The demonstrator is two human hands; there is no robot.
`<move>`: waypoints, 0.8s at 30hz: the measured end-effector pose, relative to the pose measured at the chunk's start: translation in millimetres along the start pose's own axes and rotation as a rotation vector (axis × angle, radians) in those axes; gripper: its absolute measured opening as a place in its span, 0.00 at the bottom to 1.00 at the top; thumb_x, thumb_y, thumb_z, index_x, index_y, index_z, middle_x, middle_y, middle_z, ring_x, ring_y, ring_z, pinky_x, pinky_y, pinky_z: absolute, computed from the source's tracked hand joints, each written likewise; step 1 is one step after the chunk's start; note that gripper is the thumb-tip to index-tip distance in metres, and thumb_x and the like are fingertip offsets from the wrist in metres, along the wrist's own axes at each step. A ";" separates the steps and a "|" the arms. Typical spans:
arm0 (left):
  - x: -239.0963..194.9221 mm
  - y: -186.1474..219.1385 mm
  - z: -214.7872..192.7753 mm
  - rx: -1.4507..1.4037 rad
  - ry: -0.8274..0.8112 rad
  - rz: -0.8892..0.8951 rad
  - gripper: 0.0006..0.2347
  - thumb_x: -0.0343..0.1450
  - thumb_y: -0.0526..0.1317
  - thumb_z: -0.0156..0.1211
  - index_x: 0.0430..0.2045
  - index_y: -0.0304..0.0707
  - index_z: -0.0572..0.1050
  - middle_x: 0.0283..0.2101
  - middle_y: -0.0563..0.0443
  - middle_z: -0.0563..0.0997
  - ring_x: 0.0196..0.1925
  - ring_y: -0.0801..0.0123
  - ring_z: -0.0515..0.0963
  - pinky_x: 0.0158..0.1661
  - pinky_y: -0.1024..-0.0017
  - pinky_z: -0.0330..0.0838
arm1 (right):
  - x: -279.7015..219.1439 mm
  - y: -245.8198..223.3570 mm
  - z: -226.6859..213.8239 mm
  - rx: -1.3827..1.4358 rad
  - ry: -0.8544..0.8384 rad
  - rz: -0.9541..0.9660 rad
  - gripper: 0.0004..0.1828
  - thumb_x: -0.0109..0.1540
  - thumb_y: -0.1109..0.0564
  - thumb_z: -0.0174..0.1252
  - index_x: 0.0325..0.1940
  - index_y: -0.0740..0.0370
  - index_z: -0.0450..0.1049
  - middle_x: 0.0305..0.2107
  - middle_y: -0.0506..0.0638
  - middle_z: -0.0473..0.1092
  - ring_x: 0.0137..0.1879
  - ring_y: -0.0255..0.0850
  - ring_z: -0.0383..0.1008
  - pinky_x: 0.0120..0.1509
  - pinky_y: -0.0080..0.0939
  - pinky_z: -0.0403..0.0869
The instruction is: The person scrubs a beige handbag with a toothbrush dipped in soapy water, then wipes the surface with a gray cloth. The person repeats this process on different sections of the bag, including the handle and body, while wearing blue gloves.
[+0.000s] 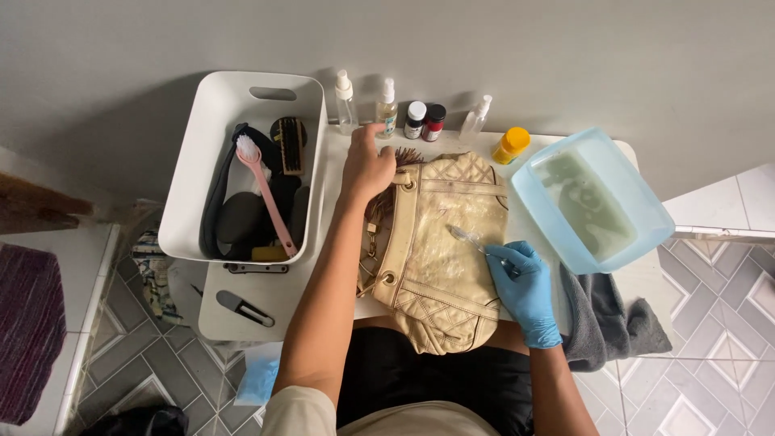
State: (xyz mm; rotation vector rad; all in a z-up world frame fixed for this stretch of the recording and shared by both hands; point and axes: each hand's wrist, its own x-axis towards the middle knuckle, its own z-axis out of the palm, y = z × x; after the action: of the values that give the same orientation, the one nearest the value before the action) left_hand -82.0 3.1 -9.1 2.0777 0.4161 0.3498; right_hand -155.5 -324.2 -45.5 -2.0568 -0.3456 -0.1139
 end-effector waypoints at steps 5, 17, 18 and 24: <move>36.0 -35.6 18.9 0.075 -0.206 -0.195 0.23 0.71 0.44 0.51 0.64 0.52 0.68 0.70 0.46 0.61 0.71 0.52 0.67 0.66 0.50 0.64 | 2.0 -2.5 -2.1 -0.007 -0.008 -0.012 0.08 0.58 0.64 0.68 0.40 0.56 0.85 0.31 0.52 0.73 0.32 0.38 0.71 0.34 0.37 0.74; 6.0 8.4 -1.7 0.055 -0.097 -0.181 0.27 0.71 0.44 0.50 0.67 0.35 0.62 0.71 0.31 0.62 0.71 0.39 0.65 0.66 0.43 0.62 | 2.0 4.1 -3.3 0.006 -0.034 -0.005 0.08 0.58 0.65 0.67 0.41 0.58 0.84 0.30 0.52 0.73 0.33 0.40 0.72 0.35 0.38 0.75; 1.0 18.3 -4.7 0.050 -0.039 -0.175 0.30 0.70 0.42 0.51 0.69 0.30 0.57 0.71 0.28 0.58 0.72 0.35 0.63 0.66 0.42 0.63 | 2.0 4.4 -3.3 0.014 -0.041 -0.009 0.08 0.58 0.64 0.67 0.41 0.57 0.84 0.31 0.52 0.73 0.33 0.40 0.72 0.35 0.38 0.75; 10.8 7.7 2.2 0.036 0.109 -0.160 0.37 0.68 0.39 0.57 0.70 0.22 0.46 0.69 0.22 0.53 0.71 0.28 0.61 0.65 0.39 0.65 | 3.6 2.2 -3.8 0.016 -0.048 -0.021 0.08 0.58 0.64 0.67 0.41 0.57 0.84 0.31 0.53 0.72 0.33 0.41 0.73 0.35 0.40 0.75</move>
State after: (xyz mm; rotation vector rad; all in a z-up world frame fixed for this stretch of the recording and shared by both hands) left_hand -70.2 2.3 -2.7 2.0499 0.6537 0.3634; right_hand -151.1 -327.7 -44.7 -2.0426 -0.3966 -0.0746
